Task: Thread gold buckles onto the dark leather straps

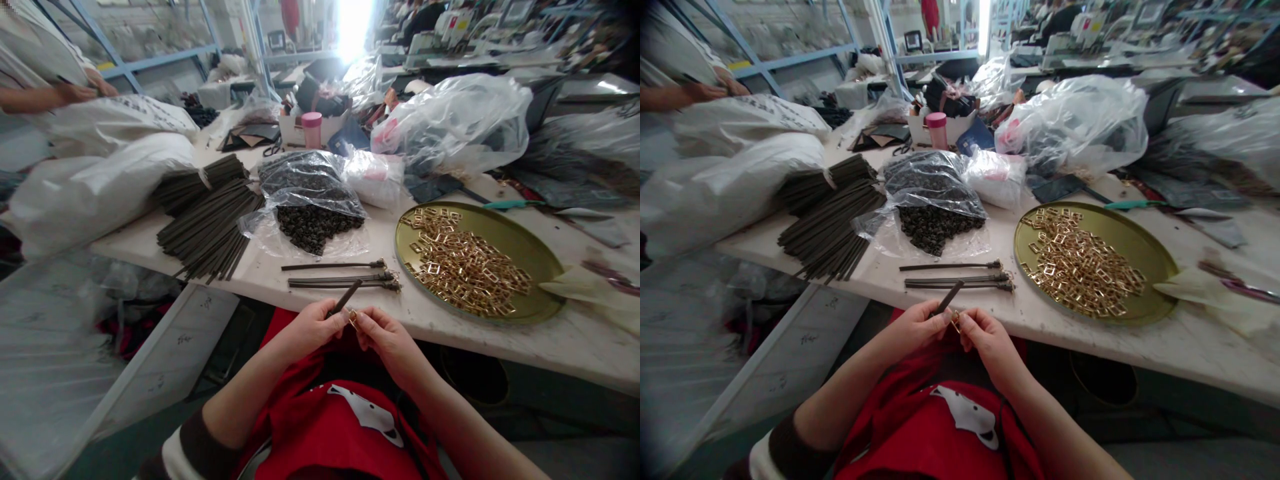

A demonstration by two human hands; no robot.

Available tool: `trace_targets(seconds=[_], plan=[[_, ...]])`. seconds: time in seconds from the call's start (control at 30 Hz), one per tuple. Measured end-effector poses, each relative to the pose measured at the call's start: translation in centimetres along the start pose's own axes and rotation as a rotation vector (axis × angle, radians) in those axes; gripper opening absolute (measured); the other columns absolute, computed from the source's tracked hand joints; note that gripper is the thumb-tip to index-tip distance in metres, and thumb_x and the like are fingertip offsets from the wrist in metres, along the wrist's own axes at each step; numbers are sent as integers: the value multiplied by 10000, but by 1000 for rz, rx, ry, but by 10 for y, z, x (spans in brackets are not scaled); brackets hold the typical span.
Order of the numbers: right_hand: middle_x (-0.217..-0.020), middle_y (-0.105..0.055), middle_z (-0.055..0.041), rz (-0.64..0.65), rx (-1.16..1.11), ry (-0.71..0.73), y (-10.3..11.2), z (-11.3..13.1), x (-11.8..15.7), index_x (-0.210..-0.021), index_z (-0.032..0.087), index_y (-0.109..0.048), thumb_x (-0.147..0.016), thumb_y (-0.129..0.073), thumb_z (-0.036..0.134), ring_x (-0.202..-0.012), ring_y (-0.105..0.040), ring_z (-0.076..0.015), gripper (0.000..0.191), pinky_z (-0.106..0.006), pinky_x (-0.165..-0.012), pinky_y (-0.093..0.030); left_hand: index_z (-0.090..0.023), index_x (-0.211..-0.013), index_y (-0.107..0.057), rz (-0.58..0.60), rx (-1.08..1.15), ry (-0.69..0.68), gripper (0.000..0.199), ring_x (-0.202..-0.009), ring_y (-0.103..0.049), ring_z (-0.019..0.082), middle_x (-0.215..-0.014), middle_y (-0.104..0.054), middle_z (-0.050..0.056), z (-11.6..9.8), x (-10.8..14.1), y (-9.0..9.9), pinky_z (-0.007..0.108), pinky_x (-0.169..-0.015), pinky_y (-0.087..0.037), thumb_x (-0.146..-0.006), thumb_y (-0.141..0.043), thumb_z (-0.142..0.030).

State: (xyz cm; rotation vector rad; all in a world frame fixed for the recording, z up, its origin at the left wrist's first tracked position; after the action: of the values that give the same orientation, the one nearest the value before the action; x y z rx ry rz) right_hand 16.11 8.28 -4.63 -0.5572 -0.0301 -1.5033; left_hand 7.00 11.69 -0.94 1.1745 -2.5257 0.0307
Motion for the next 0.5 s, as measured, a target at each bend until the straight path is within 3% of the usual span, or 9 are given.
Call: trace_targets(seconds=[0.33,0.5], plan=[[-636,-524,27,124,-325,-132,-10,-10,-2,-763,166,-603,-705,-677,282,-554,-417,-62,150,-190,-534,-336,-141,-730,-479,-49,-29,18,254,-545,-373,85,-601,-424,-36,2,-7,3,203,-511,-315,-803,-445,-382],[-674,-530,33,164,-431,-186,-17,-12,1,-767,182,-603,-662,-697,208,-615,-459,-69,144,-184,-575,-365,-151,-712,-468,-114,-206,-55,256,-610,-406,106,-649,-459,-22,-11,-3,7,217,-558,-332,-836,-408,-367]])
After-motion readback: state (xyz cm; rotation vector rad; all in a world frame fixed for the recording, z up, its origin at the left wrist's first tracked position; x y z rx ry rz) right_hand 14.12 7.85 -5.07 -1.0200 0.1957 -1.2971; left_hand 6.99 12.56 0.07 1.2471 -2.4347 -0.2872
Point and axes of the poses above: each hand's wrist, its own x-axis away from the middle knuckle, its own y-axis out of the back of the hand, z = x × y, the point moved 9 cm from there along -x, towards the middle knuckle
